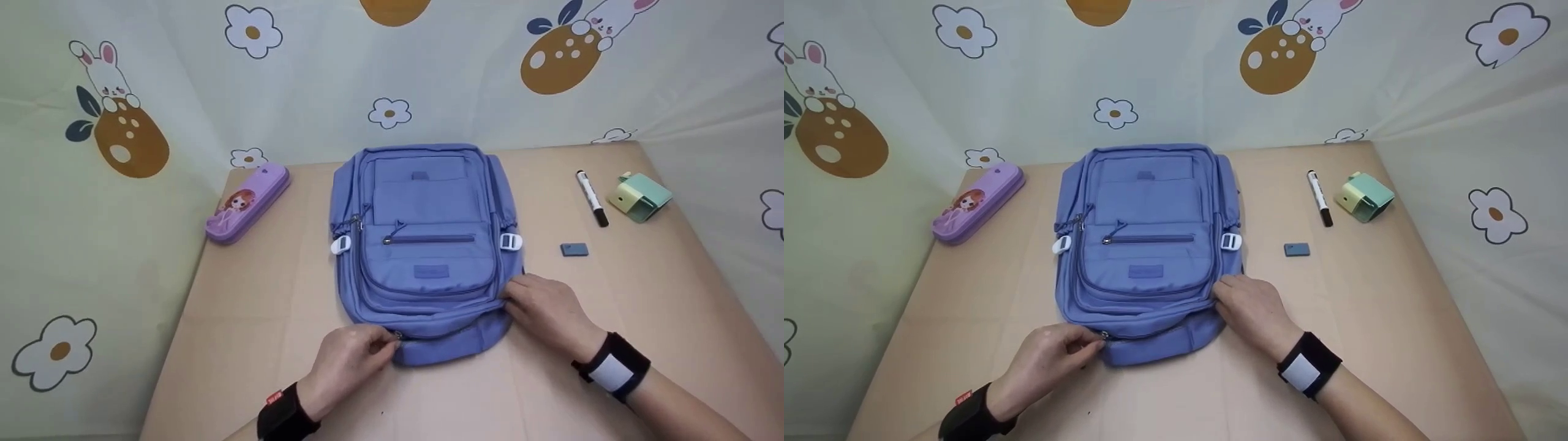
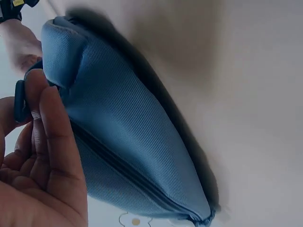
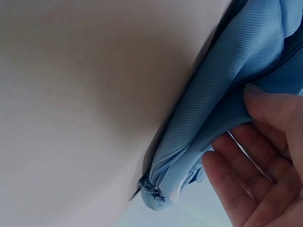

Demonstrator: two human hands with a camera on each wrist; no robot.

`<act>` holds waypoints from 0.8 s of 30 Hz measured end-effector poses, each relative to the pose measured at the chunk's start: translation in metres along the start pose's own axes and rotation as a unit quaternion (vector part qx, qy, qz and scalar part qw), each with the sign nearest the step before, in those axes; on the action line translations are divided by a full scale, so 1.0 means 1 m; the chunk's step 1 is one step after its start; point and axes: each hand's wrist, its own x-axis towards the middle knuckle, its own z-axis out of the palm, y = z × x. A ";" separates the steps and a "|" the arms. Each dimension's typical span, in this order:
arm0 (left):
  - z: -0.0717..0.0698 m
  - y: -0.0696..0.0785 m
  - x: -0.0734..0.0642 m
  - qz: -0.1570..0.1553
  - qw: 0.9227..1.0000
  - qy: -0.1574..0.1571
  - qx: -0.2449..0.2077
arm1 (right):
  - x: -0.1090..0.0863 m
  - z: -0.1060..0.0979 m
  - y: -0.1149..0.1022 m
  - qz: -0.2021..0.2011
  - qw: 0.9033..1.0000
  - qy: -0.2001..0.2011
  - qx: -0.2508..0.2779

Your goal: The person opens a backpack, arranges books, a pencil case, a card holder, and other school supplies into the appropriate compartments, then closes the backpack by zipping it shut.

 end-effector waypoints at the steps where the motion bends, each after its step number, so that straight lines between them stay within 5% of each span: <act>1: 0.002 0.002 0.001 0.010 1.000 0.003 -0.002 | 0.001 -0.001 -0.001 0.003 1.000 -0.001 0.001; 8: 0.019 0.017 0.015 0.062 0.998 -0.021 0.012 | 0.001 0.000 -0.003 0.006 1.000 0.000 0.008; 16: 0.013 0.017 0.017 0.043 0.997 -0.058 0.038 | -0.001 0.002 -0.003 0.005 1.000 0.013 0.002; 24: -0.012 -0.003 0.010 0.115 0.989 0.028 0.084 | -0.004 0.002 -0.002 0.009 1.000 0.017 0.004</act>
